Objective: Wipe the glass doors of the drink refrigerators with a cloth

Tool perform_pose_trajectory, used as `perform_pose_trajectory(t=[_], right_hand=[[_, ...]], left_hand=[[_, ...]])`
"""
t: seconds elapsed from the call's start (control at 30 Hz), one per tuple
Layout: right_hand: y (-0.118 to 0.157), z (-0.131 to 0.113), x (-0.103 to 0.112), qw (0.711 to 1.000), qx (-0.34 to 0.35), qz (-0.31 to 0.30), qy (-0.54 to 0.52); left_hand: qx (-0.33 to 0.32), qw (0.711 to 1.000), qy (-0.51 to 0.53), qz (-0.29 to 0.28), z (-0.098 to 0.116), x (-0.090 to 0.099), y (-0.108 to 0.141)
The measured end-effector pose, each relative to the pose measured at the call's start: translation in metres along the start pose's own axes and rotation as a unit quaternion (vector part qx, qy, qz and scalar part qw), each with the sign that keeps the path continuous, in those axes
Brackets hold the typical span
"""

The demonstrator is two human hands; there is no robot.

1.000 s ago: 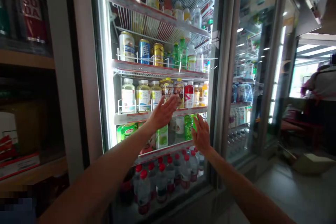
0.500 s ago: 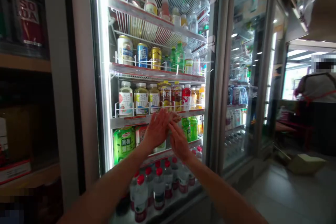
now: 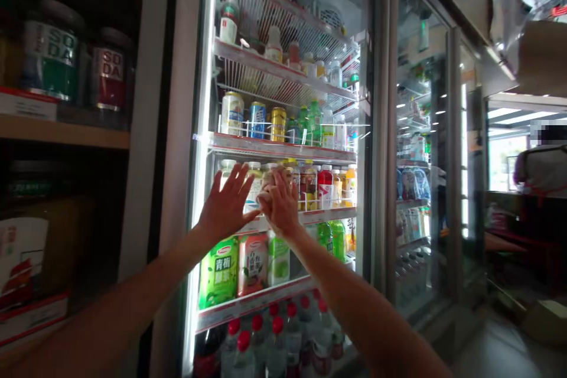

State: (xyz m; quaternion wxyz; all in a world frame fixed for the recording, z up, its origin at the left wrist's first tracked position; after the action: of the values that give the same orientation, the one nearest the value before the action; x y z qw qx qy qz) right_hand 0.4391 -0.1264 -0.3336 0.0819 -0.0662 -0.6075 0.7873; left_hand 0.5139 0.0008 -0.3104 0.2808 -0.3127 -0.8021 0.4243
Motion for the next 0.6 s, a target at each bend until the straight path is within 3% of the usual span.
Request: perform_pose_trajectory(t=[0.1, 0.17, 0.27, 0.33, 0.43, 0.6], right_hand=[[0.01, 0.032, 0.005, 0.994, 0.105, -0.022, 0.014], [0.02, 0.068, 0.013, 0.993, 0.109, -0.029, 0.023], [0.02, 0.126, 0.027, 0.999, -0.013, -0.003, 0.037], [0.011, 0.147, 0.033, 0.994, -0.094, 0.041, 0.036], [-0.007, 0.129, 0.03, 0.99, -0.12, 0.072, 0.017], [-0.025, 0.044, 0.002, 0.996, 0.077, -0.053, -0.002]], left_hand=[[0.005, 1.0, 0.004, -0.02, -0.003, 0.006, -0.001], [0.015, 1.0, 0.004, -0.02, -0.009, 0.014, -0.006], [0.067, 0.998, 0.001, -0.007, -0.023, 0.022, -0.017], [0.094, 0.996, 0.004, -0.003, -0.028, 0.022, -0.024], [0.099, 0.995, 0.01, 0.004, -0.027, 0.017, -0.029], [0.095, 0.995, 0.014, 0.019, -0.024, 0.012, -0.026]])
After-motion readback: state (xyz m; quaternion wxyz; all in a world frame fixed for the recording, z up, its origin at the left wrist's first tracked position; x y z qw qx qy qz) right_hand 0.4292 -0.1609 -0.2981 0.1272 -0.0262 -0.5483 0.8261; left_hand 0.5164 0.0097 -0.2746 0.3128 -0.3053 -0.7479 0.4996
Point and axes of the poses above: each hand's wrist, its own y-axis away from the middle knuckle, its own x-axis out of the back of the hand, z = x × y, the point moved 3 cm from there along -y, towards the middle knuckle, and after that the axes turned 2 degrees about -z, right-handed, at the moved point
